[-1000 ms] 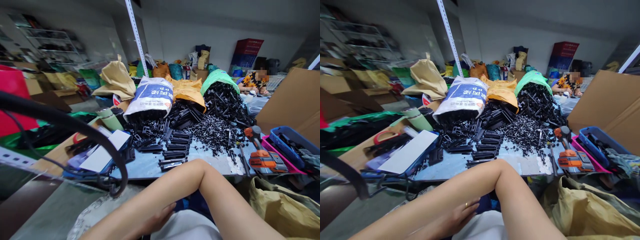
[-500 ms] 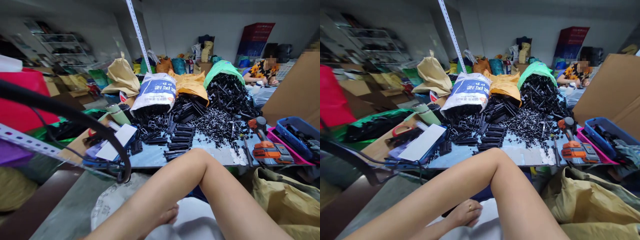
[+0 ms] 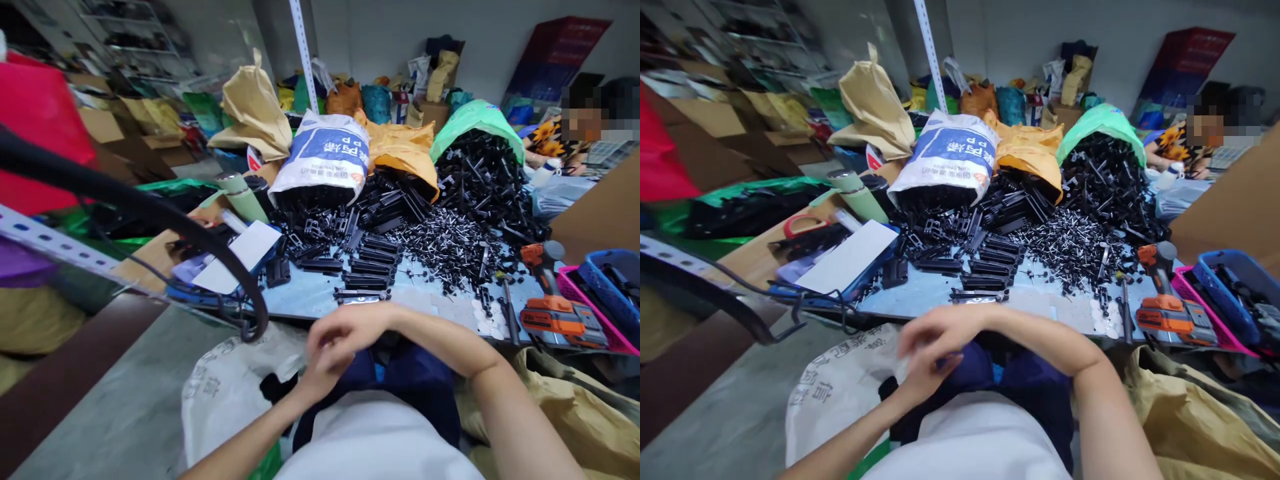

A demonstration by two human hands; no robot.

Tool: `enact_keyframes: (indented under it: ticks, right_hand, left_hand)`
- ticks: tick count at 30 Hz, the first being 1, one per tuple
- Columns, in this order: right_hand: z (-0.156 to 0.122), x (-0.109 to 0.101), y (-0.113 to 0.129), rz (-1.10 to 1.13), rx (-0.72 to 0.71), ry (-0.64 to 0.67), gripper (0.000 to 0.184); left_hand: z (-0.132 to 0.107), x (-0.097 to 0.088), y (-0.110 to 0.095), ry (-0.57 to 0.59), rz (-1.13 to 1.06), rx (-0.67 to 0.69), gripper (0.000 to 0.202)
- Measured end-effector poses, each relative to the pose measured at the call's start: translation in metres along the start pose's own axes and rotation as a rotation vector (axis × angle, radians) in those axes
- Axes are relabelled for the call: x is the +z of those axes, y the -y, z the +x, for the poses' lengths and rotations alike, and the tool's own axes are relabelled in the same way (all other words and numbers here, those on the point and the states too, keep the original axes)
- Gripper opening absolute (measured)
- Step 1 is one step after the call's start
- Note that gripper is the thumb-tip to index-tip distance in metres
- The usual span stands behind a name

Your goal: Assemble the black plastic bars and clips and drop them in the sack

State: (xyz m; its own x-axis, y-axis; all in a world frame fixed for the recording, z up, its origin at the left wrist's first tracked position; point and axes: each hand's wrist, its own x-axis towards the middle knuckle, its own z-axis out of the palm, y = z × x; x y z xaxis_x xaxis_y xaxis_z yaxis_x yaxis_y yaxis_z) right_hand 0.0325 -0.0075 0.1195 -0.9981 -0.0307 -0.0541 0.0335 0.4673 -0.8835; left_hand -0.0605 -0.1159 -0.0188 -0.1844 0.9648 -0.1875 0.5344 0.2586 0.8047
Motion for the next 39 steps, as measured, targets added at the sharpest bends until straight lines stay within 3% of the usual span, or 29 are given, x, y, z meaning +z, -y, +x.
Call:
enact_keyframes:
  ticks: [2,4,6,8,10,14,18,20,23,26,32,36,39]
  right_hand:
    - [-0.021,-0.036,-0.044,-0.264,0.369,-0.207,0.015]
    - [-0.041,-0.07,-0.083,-0.556,0.725,-0.429,0.014]
    - [-0.057,-0.098,-0.111,-0.688,0.866,-0.521,0.024]
    - [-0.065,-0.116,-0.131,-0.734,0.908,-0.502,0.033]
    - [-0.069,-0.127,-0.144,-0.732,0.916,-0.441,0.037]
    - [-0.072,-0.141,-0.151,-0.684,0.925,-0.382,0.028]
    - [-0.073,-0.155,-0.143,-0.558,0.914,-0.303,0.03]
    - [-0.069,-0.156,-0.143,-0.41,0.95,-0.265,0.054]
    - [-0.06,-0.148,-0.152,-0.157,1.017,-0.328,0.085]
    - [-0.058,-0.131,-0.16,-0.063,1.026,-0.359,0.086]
    - [-0.067,-0.101,-0.161,0.027,0.898,-0.43,0.077]
    - [-0.067,-0.088,-0.152,0.203,0.855,-0.551,0.078]
    - [-0.065,-0.076,-0.135,0.255,0.72,-0.585,0.088]
  left_hand:
    - [0.015,-0.002,-0.004,0.028,-0.29,-0.03,0.026]
    - [0.03,-0.002,-0.01,-0.014,-0.621,-0.149,0.03]
    - [0.043,0.001,-0.019,-0.08,-0.854,-0.306,0.03]
    - [0.052,0.004,-0.031,-0.079,-1.001,-0.429,0.025]
    - [0.056,0.007,-0.044,0.002,-1.101,-0.541,0.017]
    - [0.057,0.01,-0.065,0.161,-1.24,-0.751,0.007]
    - [0.062,0.01,-0.079,0.081,-1.352,-0.893,0.015]
    - [0.068,0.012,-0.085,0.01,-1.376,-0.919,0.02]
    - [0.08,0.017,-0.093,-0.064,-1.372,-0.929,0.027]
    - [0.087,0.023,-0.094,-0.072,-1.391,-0.868,0.024]
    - [0.095,0.034,-0.089,-0.055,-1.423,-0.573,0.029]
    - [0.104,0.042,-0.089,-0.125,-1.425,-0.545,0.036]
    - [0.095,0.046,-0.083,-0.235,-1.355,-0.418,0.046]
